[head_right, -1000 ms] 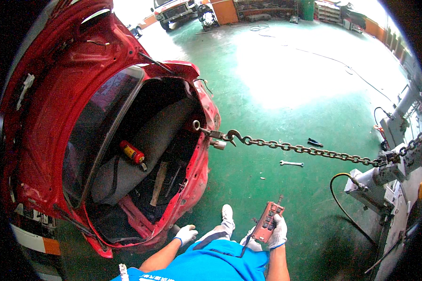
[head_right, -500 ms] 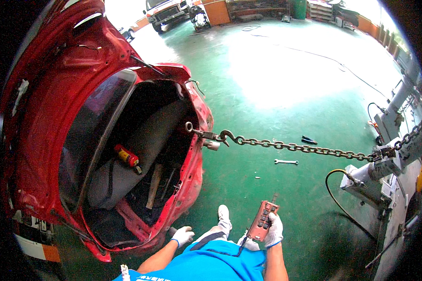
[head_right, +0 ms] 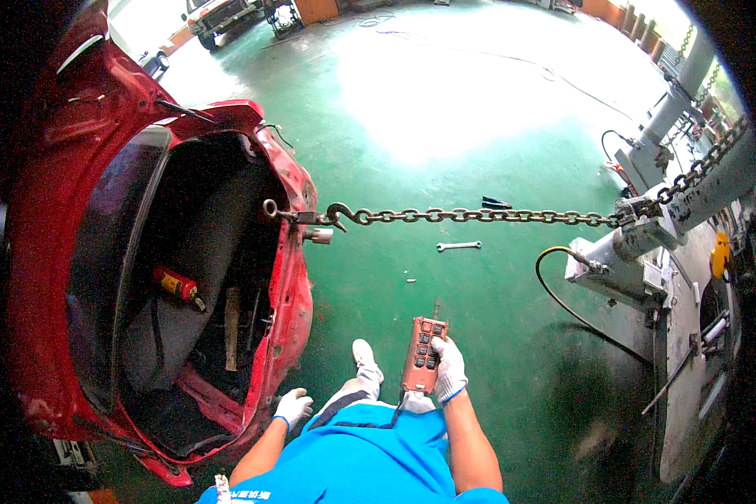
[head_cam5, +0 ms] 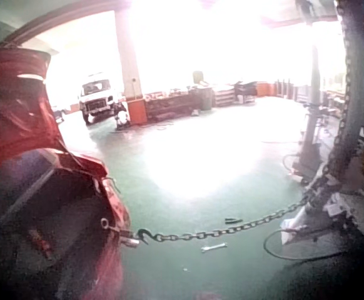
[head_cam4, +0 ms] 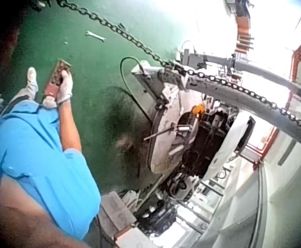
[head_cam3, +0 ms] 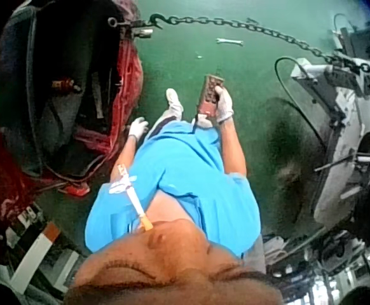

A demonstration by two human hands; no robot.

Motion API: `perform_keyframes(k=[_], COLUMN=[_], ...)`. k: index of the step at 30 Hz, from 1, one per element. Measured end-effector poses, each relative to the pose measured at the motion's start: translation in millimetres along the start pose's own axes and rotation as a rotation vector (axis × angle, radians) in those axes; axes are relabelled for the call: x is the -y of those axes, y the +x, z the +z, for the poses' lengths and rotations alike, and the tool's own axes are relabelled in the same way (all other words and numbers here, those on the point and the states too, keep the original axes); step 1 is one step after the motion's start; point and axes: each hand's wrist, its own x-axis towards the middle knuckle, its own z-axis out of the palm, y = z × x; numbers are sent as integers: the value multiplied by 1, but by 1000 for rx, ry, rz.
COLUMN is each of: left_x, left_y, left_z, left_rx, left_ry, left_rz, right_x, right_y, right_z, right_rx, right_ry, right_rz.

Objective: The person uses a hammer and a metal rod to repeatedly strike and reshape the damaged rear quarter panel of a red car. They then use a remote control to operate a chain hoist attached to the panel, pulling it to adjust its position.

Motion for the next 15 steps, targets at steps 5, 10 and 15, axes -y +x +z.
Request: perform_keyframes(k=[5, 10, 15], left_x=[-15, -5, 5], left_y=[-14, -4, -2], left_z=[5, 2, 1], left_rx=[-7, -12, 15], left_ry=[-6, 45, 70], left_rz=[-6, 23, 18], right_x=[0, -12, -4], right_y=[-3, 13, -7], right_z=[1, -21, 4], right_rx=[17, 22, 13], right_ry=[6, 24, 5], right_rz=[-24, 6, -27])
